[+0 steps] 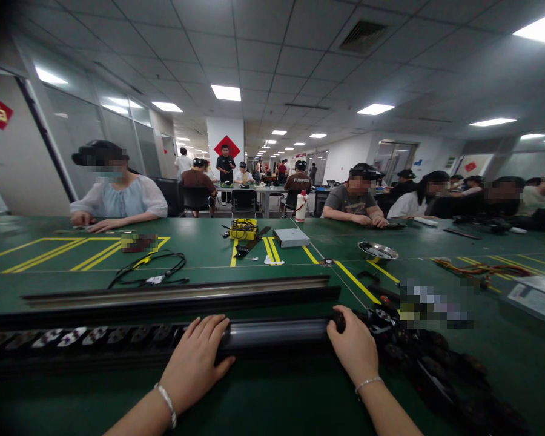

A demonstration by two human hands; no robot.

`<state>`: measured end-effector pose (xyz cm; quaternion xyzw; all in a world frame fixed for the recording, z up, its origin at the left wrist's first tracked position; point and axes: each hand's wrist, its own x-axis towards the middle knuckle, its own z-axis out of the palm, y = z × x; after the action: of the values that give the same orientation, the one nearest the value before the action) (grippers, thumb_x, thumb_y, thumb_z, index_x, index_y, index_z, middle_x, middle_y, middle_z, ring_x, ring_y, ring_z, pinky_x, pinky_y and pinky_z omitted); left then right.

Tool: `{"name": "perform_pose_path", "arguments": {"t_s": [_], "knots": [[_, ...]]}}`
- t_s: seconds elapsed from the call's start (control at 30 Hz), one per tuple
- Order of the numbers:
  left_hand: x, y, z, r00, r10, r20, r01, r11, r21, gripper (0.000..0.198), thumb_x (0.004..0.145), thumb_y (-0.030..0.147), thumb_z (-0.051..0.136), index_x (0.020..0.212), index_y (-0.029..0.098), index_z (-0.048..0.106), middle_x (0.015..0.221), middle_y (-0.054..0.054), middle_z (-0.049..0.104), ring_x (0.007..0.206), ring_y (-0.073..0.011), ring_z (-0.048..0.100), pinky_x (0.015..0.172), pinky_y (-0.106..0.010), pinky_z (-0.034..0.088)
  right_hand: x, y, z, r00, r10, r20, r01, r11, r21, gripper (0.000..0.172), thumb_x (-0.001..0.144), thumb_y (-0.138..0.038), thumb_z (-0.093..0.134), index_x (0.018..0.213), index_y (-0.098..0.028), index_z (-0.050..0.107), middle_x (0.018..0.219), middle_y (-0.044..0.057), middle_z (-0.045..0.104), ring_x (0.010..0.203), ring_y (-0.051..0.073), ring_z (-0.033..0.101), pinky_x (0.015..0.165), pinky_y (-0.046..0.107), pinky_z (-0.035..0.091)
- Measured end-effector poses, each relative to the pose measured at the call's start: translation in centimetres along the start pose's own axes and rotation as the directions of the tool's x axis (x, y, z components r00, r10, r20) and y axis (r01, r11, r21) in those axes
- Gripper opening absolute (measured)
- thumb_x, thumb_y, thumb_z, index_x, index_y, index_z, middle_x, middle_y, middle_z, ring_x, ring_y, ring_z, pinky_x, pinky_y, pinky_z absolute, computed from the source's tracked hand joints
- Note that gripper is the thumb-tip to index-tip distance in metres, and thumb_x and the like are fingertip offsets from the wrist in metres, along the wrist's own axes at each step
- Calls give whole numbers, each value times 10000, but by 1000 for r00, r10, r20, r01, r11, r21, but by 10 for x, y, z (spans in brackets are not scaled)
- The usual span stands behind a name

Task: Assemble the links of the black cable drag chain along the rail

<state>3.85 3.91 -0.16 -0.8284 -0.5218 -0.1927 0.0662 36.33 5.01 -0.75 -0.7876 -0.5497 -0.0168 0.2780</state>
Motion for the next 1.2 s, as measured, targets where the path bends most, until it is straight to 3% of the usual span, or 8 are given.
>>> {"name": "perform_pose_path", "arguments": {"t_s": [0.63,0.93,1.2], "knots": [[0,0,-1,1000,3,-12,-3,1000,-9,520,701,340,569,1184,194,443,1242,-85,508,1160,-251,430,1026,-471,259,1,1,-1,999,34,15,-35,998,46,372,748,-339,372,1082,-253,511,1049,33,583,900,217,568,721,327,431],[0,-1,1,1000,14,-25,-14,1000,-8,528,699,343,570,1191,209,432,1242,-82,508,1165,-255,430,1026,-474,258,2,5,3,1000,7,-9,-6,997,71,338,751,-313,362,1045,-232,509,1077,42,563,937,213,552,787,332,412],[-1,-1,2,999,20,-29,-20,1000,8,519,702,339,566,1188,210,440,1241,-77,514,1161,-250,436,1025,-468,270,3,12,6,994,-19,-103,25,998,63,367,725,-361,406,1034,-190,505,1106,76,542,1027,239,498,875,359,377]]}}
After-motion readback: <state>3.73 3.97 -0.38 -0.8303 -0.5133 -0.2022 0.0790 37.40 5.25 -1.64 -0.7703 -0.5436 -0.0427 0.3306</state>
